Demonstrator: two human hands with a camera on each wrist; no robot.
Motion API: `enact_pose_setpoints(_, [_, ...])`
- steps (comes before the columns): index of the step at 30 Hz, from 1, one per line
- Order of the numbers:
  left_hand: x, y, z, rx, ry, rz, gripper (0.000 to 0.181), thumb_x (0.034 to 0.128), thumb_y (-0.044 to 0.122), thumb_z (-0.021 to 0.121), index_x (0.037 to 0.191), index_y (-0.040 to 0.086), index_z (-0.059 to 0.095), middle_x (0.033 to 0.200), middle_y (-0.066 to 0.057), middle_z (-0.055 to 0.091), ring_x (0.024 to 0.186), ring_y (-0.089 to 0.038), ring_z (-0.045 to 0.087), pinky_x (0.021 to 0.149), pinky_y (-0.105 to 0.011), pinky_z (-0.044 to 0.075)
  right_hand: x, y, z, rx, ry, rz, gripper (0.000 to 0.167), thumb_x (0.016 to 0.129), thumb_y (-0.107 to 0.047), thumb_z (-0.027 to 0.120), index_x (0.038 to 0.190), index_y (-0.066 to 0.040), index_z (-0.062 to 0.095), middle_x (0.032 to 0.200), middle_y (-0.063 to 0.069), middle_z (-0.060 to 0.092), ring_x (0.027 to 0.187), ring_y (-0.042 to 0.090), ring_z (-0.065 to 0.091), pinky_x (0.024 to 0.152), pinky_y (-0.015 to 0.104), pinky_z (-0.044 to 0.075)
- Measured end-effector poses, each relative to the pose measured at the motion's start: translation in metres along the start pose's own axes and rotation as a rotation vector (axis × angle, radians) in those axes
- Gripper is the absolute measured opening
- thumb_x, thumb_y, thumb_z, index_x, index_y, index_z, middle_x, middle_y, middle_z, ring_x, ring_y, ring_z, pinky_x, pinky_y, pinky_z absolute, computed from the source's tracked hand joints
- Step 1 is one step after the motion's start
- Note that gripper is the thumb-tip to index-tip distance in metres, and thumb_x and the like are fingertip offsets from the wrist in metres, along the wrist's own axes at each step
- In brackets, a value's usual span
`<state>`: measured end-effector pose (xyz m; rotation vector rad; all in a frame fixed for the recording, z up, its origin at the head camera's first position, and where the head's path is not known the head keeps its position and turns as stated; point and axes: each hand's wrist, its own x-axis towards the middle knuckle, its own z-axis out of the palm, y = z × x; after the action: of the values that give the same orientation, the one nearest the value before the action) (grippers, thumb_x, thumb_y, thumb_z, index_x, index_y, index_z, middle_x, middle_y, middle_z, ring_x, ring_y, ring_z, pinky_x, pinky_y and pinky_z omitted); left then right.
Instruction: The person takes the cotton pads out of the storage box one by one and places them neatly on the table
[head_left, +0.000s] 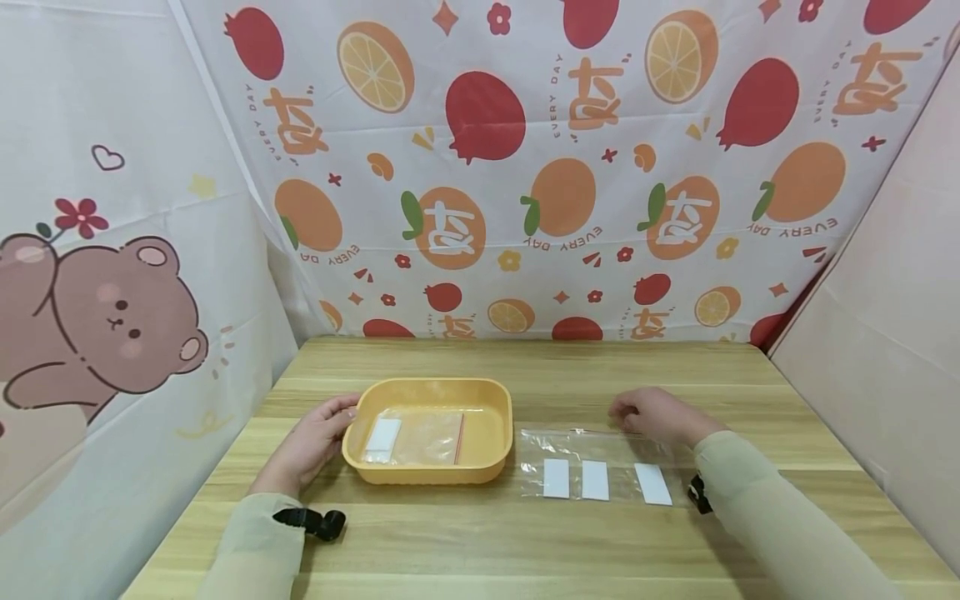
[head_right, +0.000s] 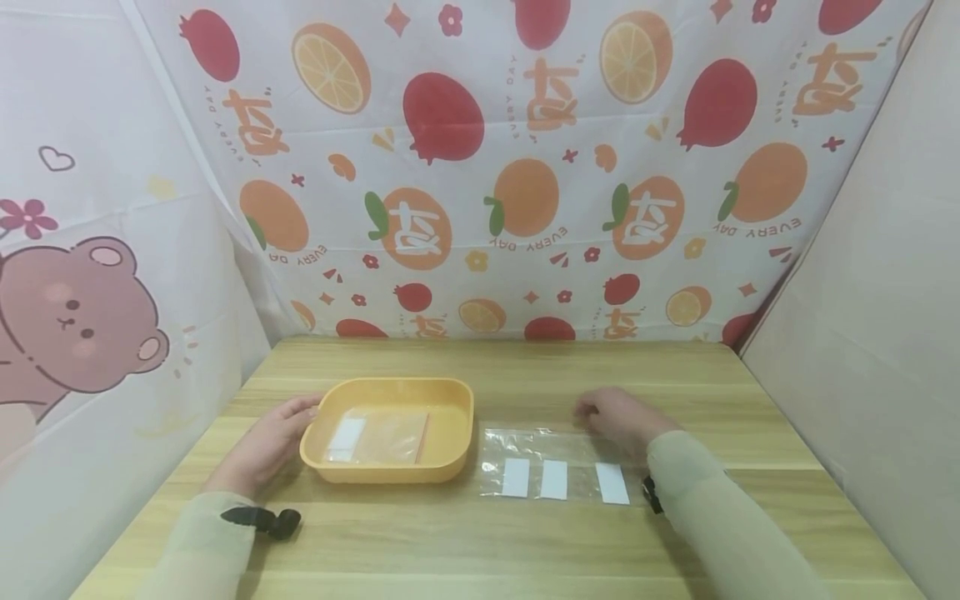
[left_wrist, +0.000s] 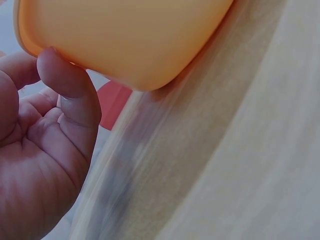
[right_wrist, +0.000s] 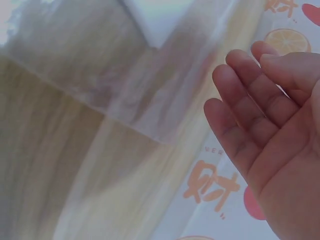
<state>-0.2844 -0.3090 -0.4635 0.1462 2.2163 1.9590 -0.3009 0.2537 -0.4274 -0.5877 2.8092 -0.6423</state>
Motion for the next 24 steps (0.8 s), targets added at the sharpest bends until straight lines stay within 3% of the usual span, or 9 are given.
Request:
enact_pose_setpoints(6, [0.000,0.001,0.002,-0.001,-0.001,0.006,0.051,0.1097,0.022,0.046,0.150,-0.008,0.035,0.143,-0.028,0.045,0.109,-0.019,0.061,0.085,-0.033,0.057,0.000,-0.011,-0.008,0.052,0.035,-0.041,0.026,0.100,-0.004,0.055,0.122,-0.006,0.070,0.109,0.003,0.070,0.102,0.019,0.063,0.092,0.048,0.053])
enact_pose_setpoints(15, [-0.003,0.005,0.003,-0.001,-0.011,0.005,0.053,0.1103,0.023,0.045,0.151,-0.008,0.033,0.145,-0.030,0.043,0.109,-0.017,0.061,0.084,-0.033,0.057,0.002,-0.039,-0.011,0.172,0.051,-0.094,0.029,0.102,-0.013,0.059,0.130,-0.009,0.065,0.116,0.004,0.070,0.108,0.018,0.064,0.093,0.044,0.053])
enact_pose_setpoints(24, [-0.002,0.000,0.003,-0.009,-0.008,0.013,0.053,0.1102,0.024,0.046,0.150,-0.009,0.034,0.141,-0.029,0.046,0.106,-0.019,0.062,0.082,-0.034,0.058,0.009,-0.075,-0.010,0.468,0.011,-0.092,0.041,0.102,-0.025,0.062,0.140,-0.011,0.057,0.123,0.002,0.067,0.107,0.021,0.066,0.091,0.043,0.055])
